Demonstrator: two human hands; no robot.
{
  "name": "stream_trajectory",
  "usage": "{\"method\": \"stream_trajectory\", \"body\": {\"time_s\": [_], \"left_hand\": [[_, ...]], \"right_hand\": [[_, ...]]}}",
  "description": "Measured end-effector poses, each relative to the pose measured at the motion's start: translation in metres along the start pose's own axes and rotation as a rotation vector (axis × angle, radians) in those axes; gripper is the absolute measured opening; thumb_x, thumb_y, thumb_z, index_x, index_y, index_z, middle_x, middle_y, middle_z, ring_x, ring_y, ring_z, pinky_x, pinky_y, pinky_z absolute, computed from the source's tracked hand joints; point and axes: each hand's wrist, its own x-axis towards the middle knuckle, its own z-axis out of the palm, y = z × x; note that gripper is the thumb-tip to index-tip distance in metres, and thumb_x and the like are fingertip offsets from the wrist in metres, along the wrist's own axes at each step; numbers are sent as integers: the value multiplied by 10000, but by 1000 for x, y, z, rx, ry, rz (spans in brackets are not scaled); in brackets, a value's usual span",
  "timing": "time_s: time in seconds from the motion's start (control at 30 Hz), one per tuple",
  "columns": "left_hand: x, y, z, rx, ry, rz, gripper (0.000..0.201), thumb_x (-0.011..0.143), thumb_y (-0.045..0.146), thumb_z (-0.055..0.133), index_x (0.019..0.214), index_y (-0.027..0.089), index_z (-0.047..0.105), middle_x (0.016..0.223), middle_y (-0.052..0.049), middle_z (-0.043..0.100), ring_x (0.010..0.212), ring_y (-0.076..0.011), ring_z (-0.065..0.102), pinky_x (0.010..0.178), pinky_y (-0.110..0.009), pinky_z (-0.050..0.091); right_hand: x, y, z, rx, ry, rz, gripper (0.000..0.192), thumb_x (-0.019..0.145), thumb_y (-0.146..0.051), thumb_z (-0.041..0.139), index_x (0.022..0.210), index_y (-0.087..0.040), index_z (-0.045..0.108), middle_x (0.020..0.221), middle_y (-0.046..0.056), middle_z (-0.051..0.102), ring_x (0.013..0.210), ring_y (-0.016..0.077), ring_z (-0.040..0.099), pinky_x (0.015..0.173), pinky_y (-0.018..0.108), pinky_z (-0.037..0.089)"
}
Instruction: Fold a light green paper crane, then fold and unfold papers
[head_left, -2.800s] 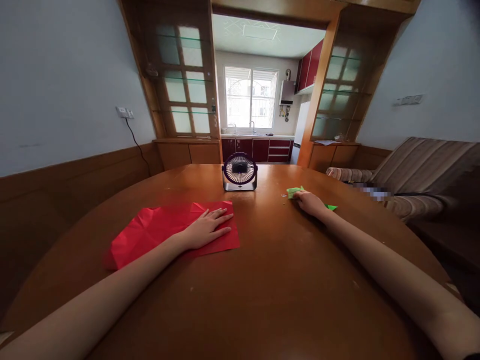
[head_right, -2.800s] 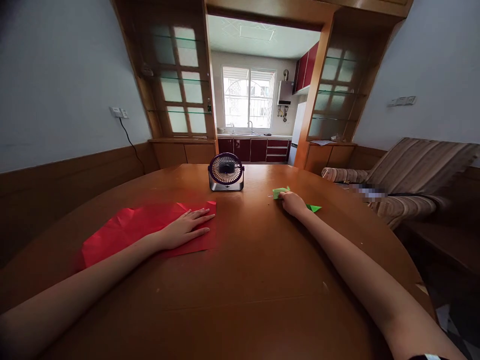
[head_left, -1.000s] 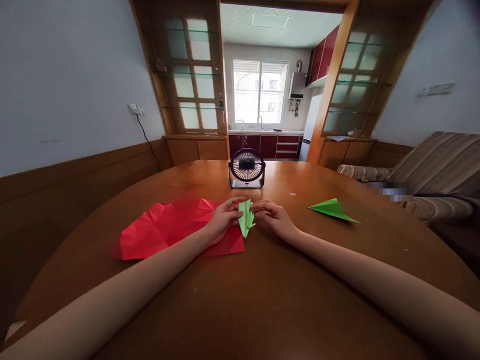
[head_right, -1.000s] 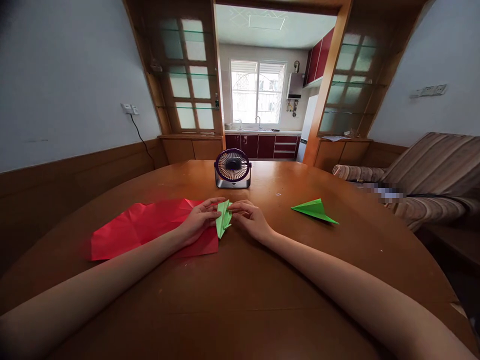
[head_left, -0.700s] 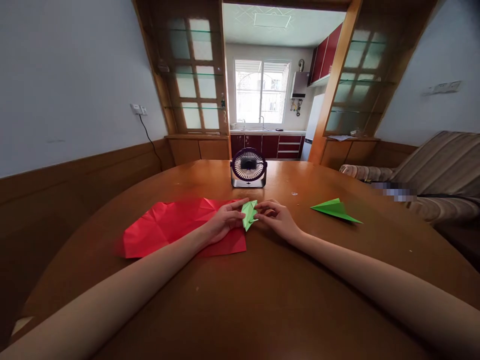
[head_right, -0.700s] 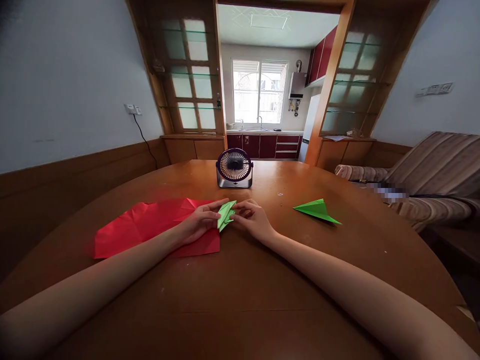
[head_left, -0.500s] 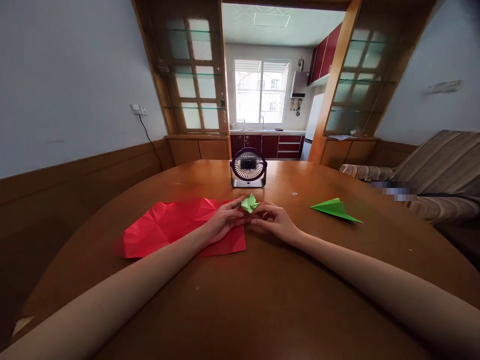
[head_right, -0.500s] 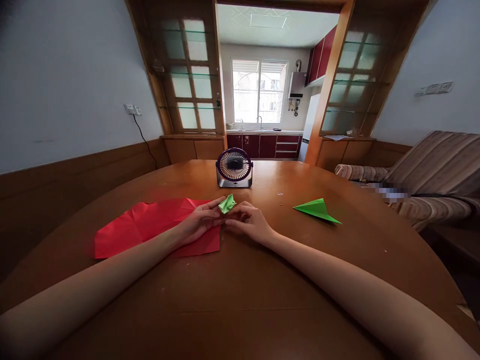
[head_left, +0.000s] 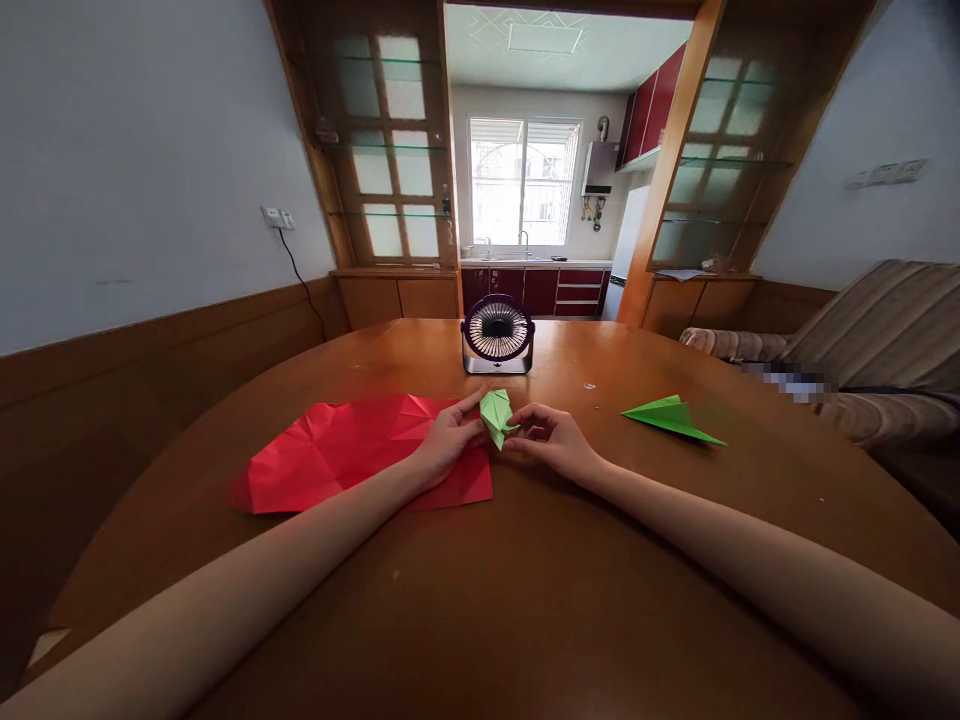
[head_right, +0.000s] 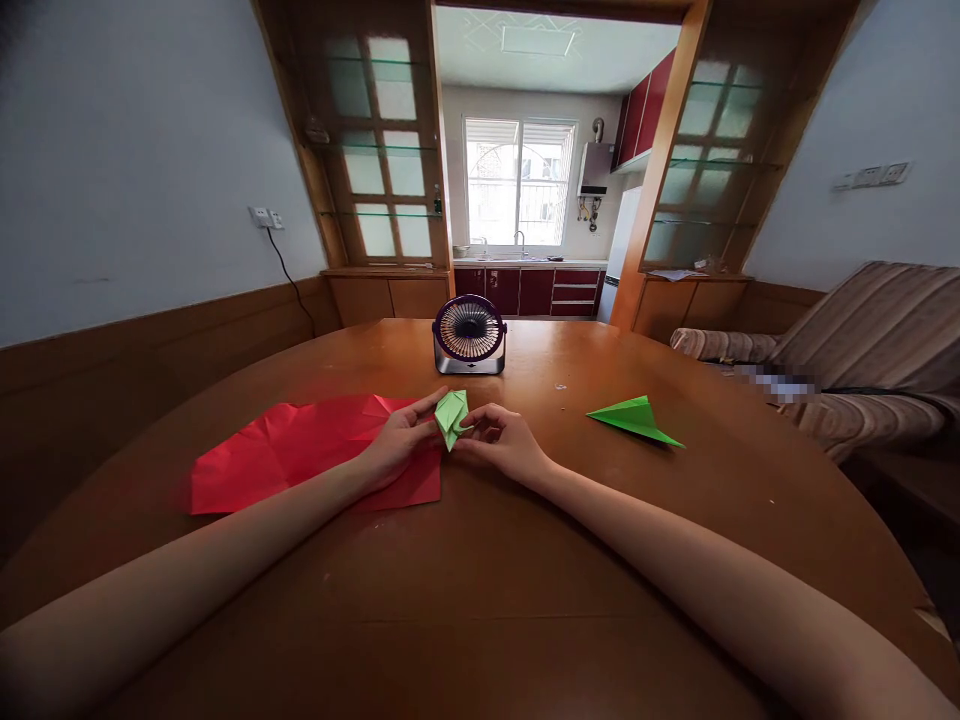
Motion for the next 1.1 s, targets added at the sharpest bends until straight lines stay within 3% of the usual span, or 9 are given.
{"method": "stream_trajectory", "body": {"time_s": [0.17, 0.3, 0.4, 0.53, 0.67, 0.83, 0.93, 1.0, 1.1], "left_hand": [[-2, 4, 3, 22, 51, -34, 622, 713, 164, 713, 1313, 198, 549, 1008, -63, 715, 851, -170, 676, 764, -282, 537], [-1, 10, 3, -62, 115, -44, 380, 745, 198, 663, 1120, 139, 669, 1057, -103, 701, 905, -188, 669, 744, -284, 555], [0, 11, 3, -59, 211, -1, 230, 726, 200, 723, 939, 115, 700, 982, -96, 712, 857, -169, 673, 687, -242, 563], [1, 9, 2, -67, 232, -12, 236, 642, 118, 796, 840, 104, 669, 857, -69, 717, 764, -147, 684, 637, -212, 569], [1, 7, 2, -80, 234, -15, 283, 616, 78, 811, 843, 99, 643, 810, -63, 713, 725, -142, 689, 617, -202, 571], [1, 8, 2, -60, 320, 50, 310, 602, 88, 819, 843, 105, 625, 742, -37, 697, 665, -132, 676, 617, -223, 574], [0, 8, 2, -47, 362, 85, 327, 579, 86, 821, 827, 113, 609, 699, -13, 674, 650, -126, 666, 618, -225, 568], [0, 8, 3, -37, 354, 88, 321, 575, 110, 823, 802, 120, 597, 698, -4, 664, 640, -120, 655, 609, -225, 561], [0, 9, 3, -42, 313, 81, 298, 612, 218, 816, 738, 134, 559, 726, -7, 657, 661, -128, 648, 609, -248, 565]], "right_hand": [[2, 5, -4, -46, 148, -30, 183, 722, -343, 727, 786, -181, 672, 723, 17, 649, 629, 133, 549, 595, 272, 424], [0, 3, -5, -104, 274, -42, 158, 713, -328, 715, 739, -184, 656, 770, 28, 657, 646, 140, 555, 594, 270, 428], [-3, 0, -4, -172, 322, -38, 139, 724, -310, 680, 724, -186, 615, 735, 21, 634, 602, 132, 526, 554, 263, 402], [-8, -5, -2, -267, 302, -74, 71, 707, -197, 631, 726, -199, 562, 658, -10, 573, 586, 128, 492, 540, 255, 372], [-11, -9, -1, -285, 240, -180, 49, 786, -214, 585, 835, -213, 583, 775, 13, 615, 680, 148, 551, 602, 272, 432], [-14, -14, -1, -293, 104, -250, 205, 918, -314, 496, 1021, -233, 654, 971, 54, 676, 860, 182, 629, 757, 321, 493], [-13, -12, 1, -274, 88, -202, 283, 849, -370, 622, 1097, -234, 631, 1026, 63, 684, 852, 190, 644, 720, 321, 521], [-13, -9, 2, -286, 110, -199, 303, 813, -356, 662, 1087, -232, 628, 1014, 63, 691, 836, 190, 650, 695, 318, 531], [-13, -6, 2, -327, 128, -224, 176, 841, -300, 611, 993, -225, 656, 932, 52, 703, 810, 181, 655, 693, 312, 525]]}}
